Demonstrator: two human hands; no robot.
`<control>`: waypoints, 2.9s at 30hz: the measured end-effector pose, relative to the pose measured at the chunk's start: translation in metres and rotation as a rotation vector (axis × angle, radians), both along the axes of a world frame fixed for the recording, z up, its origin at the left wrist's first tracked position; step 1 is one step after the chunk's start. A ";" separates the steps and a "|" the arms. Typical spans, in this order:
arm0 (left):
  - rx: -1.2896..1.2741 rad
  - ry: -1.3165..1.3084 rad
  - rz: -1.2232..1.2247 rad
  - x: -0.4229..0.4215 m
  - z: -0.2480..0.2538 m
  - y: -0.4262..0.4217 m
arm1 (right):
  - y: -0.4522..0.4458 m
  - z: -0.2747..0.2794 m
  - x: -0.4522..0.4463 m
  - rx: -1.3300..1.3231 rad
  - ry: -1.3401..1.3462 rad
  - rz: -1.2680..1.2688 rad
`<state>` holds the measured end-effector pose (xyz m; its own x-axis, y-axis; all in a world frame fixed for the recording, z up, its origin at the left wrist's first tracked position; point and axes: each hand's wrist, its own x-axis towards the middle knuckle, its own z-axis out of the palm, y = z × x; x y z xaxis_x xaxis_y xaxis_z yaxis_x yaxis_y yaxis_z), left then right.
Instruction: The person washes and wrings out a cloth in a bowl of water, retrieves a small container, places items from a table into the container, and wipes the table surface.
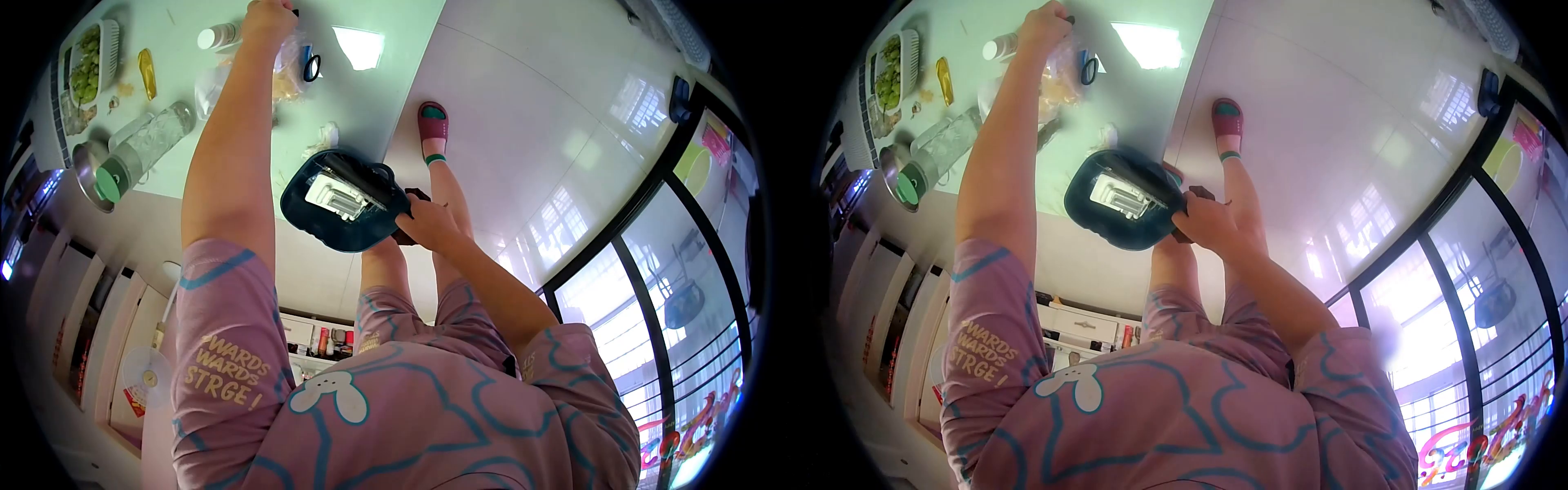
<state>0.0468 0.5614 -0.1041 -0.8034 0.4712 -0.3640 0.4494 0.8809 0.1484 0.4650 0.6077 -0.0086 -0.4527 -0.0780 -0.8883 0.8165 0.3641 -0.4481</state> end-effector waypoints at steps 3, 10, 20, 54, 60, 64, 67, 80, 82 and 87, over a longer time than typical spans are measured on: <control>0.168 0.151 -0.008 0.008 0.005 0.003 | -0.002 -0.003 0.003 0.010 0.023 -0.003; 0.391 0.085 -0.067 0.104 0.082 0.013 | -0.003 -0.003 0.002 0.038 -0.003 0.030; 0.337 0.304 -0.004 0.161 0.027 -0.021 | -0.003 0.000 -0.001 0.015 -0.004 -0.003; 0.708 -0.234 0.904 0.349 0.162 -0.125 | -0.019 0.002 -0.007 0.017 0.197 -0.160; 1.095 -0.903 1.160 0.386 0.205 -0.039 | 0.044 0.088 0.018 -0.393 0.362 -0.533; 1.127 -1.246 1.287 0.392 0.177 0.015 | 0.136 0.087 0.046 -0.193 0.646 -0.260; 0.991 -1.189 1.269 0.390 0.172 0.092 | 0.231 0.064 0.072 0.021 0.700 -0.336; 0.965 -1.762 1.397 0.406 0.172 0.471 | 0.690 -0.001 0.164 0.500 0.134 -0.379; 1.024 -1.991 1.422 0.404 0.158 0.511 | 0.742 -0.034 0.175 0.508 0.074 -0.432; 0.432 -1.488 1.489 0.388 0.115 0.618 | 0.824 -0.126 0.193 0.700 -0.152 -0.541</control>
